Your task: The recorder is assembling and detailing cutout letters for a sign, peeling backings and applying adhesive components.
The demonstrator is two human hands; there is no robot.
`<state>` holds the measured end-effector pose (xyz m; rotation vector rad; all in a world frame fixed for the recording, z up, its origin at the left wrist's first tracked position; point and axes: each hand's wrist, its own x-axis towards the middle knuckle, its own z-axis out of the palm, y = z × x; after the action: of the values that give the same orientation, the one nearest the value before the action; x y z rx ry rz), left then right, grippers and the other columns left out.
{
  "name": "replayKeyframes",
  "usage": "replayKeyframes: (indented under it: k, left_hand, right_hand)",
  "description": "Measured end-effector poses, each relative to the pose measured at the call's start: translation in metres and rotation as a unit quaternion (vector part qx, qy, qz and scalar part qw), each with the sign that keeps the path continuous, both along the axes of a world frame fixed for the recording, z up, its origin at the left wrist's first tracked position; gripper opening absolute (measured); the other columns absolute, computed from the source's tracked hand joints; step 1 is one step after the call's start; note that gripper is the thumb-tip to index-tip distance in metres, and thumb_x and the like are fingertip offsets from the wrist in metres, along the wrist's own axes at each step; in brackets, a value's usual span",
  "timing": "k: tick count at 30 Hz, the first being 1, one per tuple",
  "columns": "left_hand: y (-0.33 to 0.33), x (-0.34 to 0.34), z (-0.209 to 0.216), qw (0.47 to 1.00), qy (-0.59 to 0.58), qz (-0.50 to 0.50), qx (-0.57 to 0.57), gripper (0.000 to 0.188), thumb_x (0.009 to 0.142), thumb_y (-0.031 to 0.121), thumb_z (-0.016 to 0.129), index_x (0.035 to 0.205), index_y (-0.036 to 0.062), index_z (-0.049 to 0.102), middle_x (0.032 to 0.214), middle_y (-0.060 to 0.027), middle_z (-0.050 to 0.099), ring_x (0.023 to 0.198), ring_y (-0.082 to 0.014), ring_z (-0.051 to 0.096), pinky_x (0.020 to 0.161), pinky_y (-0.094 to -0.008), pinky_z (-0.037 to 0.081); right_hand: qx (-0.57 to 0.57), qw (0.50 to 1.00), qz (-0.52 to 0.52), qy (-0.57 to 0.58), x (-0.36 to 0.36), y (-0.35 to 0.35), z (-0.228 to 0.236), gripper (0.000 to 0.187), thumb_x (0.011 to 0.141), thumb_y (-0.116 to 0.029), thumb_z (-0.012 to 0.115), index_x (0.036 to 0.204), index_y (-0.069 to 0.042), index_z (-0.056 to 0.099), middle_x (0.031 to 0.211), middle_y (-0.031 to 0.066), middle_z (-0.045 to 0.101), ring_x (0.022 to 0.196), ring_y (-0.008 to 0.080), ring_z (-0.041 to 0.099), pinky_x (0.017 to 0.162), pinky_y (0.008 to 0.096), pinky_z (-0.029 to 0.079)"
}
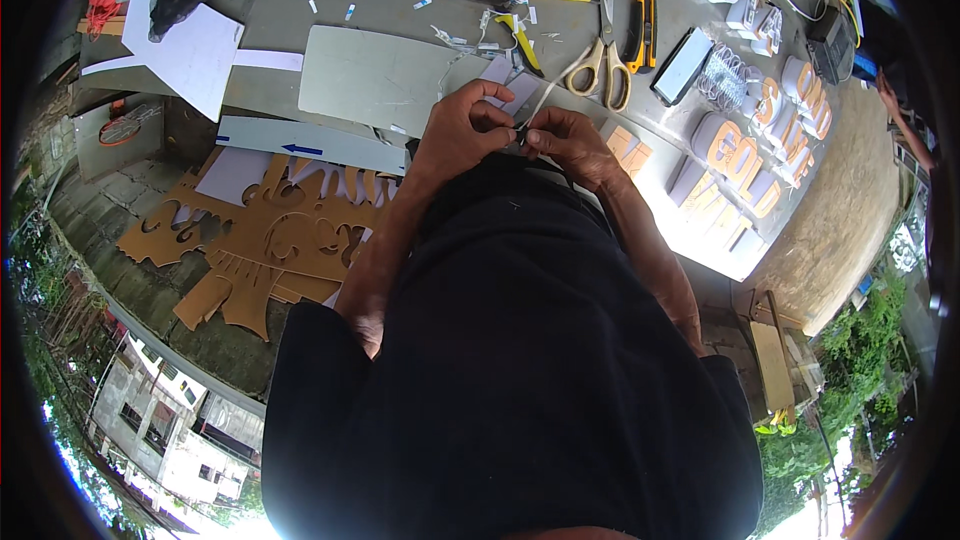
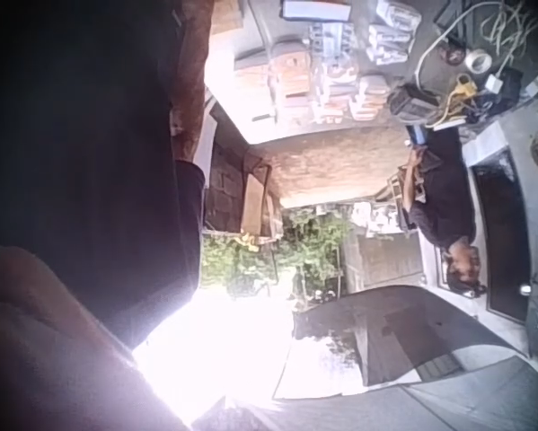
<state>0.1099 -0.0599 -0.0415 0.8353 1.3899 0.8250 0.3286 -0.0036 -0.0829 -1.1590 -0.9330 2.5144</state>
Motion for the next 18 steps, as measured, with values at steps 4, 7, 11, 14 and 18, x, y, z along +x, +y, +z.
replayKeyframes:
  k: [4, 7, 11, 14, 18]
  left_hand:
    - [0.001, 0.001, 0.003, 0.999, 0.020, -0.021, 0.017, 0.042, 0.077, 0.005, 0.077, 0.116, 0.0013, 0.061, 0.089, -0.0085, 0.074, 0.083, -0.0118, 0.069, 0.076, -0.0261, 0.053]
    - [0.001, 0.001, 0.003, 1.000, 0.016, -0.019, 0.011, 0.042, 0.077, 0.005, 0.077, 0.116, 0.0020, 0.062, 0.089, -0.0081, 0.074, 0.083, -0.0119, 0.069, 0.076, -0.0268, 0.053]
    - [0.000, 0.003, 0.000, 0.999, 0.024, -0.021, 0.026, 0.042, 0.077, 0.005, 0.077, 0.117, 0.0029, 0.062, 0.090, -0.0081, 0.075, 0.084, -0.0125, 0.070, 0.077, -0.0277, 0.054]
    - [-0.002, 0.003, 0.000, 0.998, 0.044, -0.027, 0.043, 0.044, 0.078, 0.005, 0.077, 0.119, 0.0035, 0.061, 0.090, -0.0081, 0.075, 0.083, -0.0123, 0.070, 0.076, -0.0281, 0.054]
    - [-0.004, -0.003, 0.001, 0.996, 0.070, -0.026, 0.048, 0.047, 0.078, 0.005, 0.076, 0.122, 0.0035, 0.060, 0.088, -0.0068, 0.076, 0.082, -0.0121, 0.071, 0.075, -0.0279, 0.053]
  right_hand:
    - [-0.007, 0.999, 0.013, 0.030, 0.004, -0.002, -0.001, 0.033, 0.090, -0.022, 0.078, 0.108, 0.003, 0.064, 0.093, 0.0103, 0.069, 0.089, 0.0189, 0.068, 0.082, 0.0315, 0.055]
    - [-0.024, 0.999, 0.018, 0.046, 0.006, -0.003, 0.000, 0.036, 0.092, -0.024, 0.075, 0.111, 0.004, 0.063, 0.096, 0.0122, 0.069, 0.090, 0.0200, 0.069, 0.083, 0.0325, 0.056]
    - [-0.012, 0.999, 0.021, 0.030, 0.006, -0.006, 0.005, 0.045, 0.093, -0.031, 0.074, 0.117, 0.006, 0.061, 0.096, 0.0141, 0.071, 0.088, 0.0207, 0.070, 0.081, 0.0327, 0.057]
    - [0.011, 1.000, 0.013, 0.020, 0.010, -0.005, 0.008, 0.043, 0.094, -0.031, 0.074, 0.114, 0.006, 0.064, 0.093, 0.0132, 0.071, 0.085, 0.0200, 0.069, 0.079, 0.0323, 0.056]
    - [0.198, 0.954, 0.077, -0.211, 0.005, 0.013, 0.046, 0.023, 0.093, -0.019, 0.074, 0.104, 0.001, 0.069, 0.096, 0.0108, 0.072, 0.083, 0.0180, 0.068, 0.078, 0.0301, 0.055]
